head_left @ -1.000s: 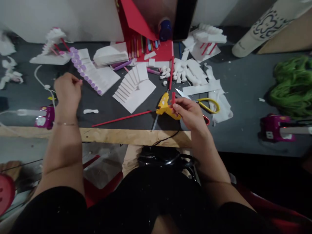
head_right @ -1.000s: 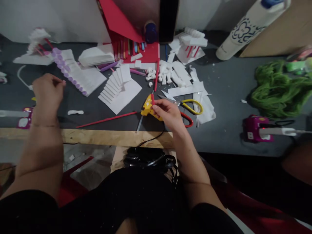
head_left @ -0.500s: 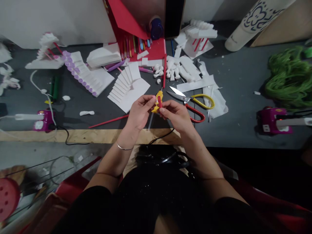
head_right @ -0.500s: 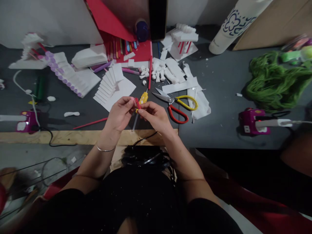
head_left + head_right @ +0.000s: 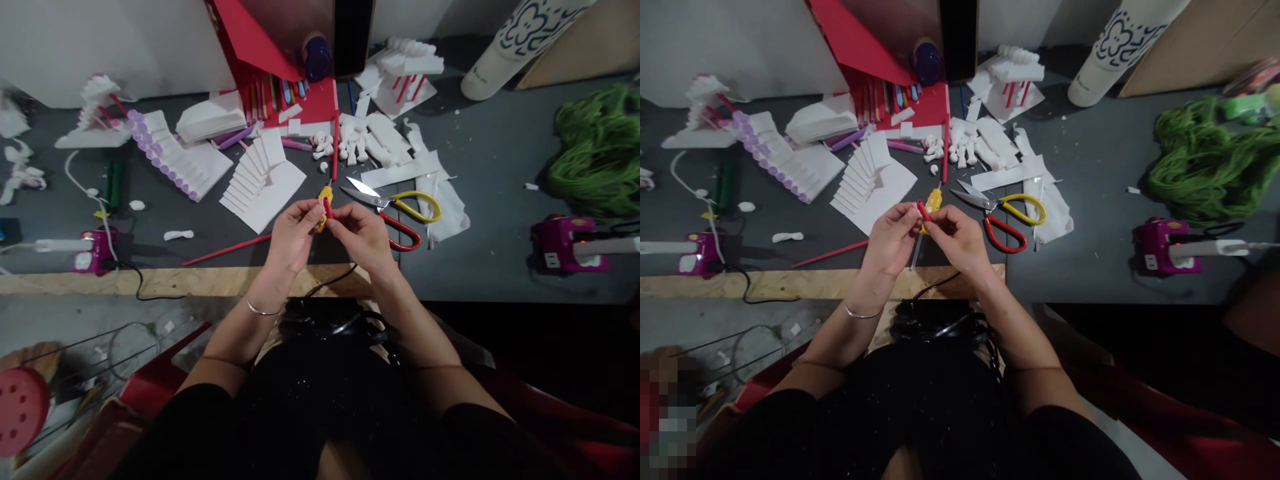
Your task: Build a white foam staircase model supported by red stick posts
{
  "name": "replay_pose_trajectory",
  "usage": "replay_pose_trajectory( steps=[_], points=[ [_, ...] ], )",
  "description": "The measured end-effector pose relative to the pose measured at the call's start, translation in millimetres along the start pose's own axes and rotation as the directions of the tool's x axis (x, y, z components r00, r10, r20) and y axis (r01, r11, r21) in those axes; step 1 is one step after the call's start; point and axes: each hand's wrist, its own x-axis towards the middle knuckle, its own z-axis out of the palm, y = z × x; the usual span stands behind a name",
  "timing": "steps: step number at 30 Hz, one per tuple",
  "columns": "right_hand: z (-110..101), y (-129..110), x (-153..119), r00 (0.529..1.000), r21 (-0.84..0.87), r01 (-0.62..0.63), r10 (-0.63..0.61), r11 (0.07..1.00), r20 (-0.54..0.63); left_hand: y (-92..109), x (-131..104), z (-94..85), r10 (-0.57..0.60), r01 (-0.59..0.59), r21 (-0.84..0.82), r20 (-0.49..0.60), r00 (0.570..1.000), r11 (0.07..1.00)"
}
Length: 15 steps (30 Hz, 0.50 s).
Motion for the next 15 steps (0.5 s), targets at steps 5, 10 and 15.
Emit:
replay_pose_trajectory(
  steps=[5,10,15],
  points=[
    [0,-6,-3,0.989,-0.251,0.135,-0.148,0.959,-0.031,-5,1,2.2,0.060,-0.060,0.013,-0.026,0.998,0.998],
    [-1,-9,-3,0.962,-0.402,0.235,-0.271,0.885,-0.035,-11,3,3.5,0.146,-0.145,0.030,-0.052,0.988,0.989],
    [-1,-6,-3,0.944,-0.514,0.278,-0.329,0.812,-0.010,-18,6,6.2,0.203,-0.195,0.070,-0.129,0.971,0.978]
  ],
)
